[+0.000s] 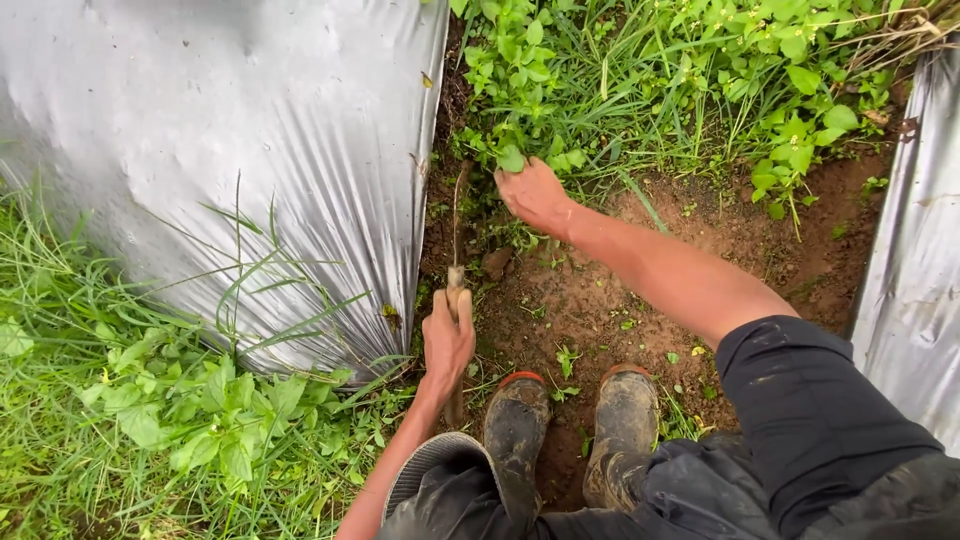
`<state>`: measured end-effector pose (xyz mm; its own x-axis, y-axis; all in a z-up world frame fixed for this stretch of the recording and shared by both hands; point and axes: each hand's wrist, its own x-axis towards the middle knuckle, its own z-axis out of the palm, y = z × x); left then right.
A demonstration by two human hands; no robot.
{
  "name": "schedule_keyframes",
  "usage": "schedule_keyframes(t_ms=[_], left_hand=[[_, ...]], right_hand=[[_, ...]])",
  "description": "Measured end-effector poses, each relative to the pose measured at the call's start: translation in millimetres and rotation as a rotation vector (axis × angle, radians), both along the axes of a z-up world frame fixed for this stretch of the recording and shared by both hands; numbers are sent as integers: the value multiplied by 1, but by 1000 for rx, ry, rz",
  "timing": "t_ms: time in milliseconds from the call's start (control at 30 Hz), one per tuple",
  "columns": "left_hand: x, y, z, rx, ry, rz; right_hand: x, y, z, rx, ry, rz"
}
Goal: The person uses a sickle to cut weeds along a narrow strip of soil between two plastic-covered raised beds. They repeatedly slice the vegetation at the base and pull the cut weeds away by hand, clearing the path between the beds.
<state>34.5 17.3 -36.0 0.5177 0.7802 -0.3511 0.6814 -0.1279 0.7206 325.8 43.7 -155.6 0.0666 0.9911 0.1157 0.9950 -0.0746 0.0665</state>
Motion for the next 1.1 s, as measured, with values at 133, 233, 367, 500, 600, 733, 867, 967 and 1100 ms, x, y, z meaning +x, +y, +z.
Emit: schedule_keyframes(t_ms=[133, 233, 367, 500, 600, 733, 867, 967, 1100], left_hand=[[18, 1, 2, 65, -2, -59], [19, -8, -3, 56, 19, -49], [11, -13, -8, 53, 3, -23], [14, -20, -1, 70, 78, 3], [15, -27, 21, 92, 56, -25], [34, -11, -1, 137, 15, -52], [31, -3, -1, 167, 145, -22], [6, -21, -6, 132, 231, -12], [-54, -65, -51, 56, 359, 5]], right_hand=[[20, -1, -63, 211, 91, 68], [23, -10, -76, 292, 54, 105], [11, -23, -48, 257, 198, 178], [18, -23, -67, 115, 255, 121], [5, -26, -55, 53, 192, 110], [-6, -39, 24, 15, 133, 81], [-3, -42, 64, -169, 137, 96], [5, -47, 43, -367, 97, 120], [-7, -67, 16, -271, -24, 241]])
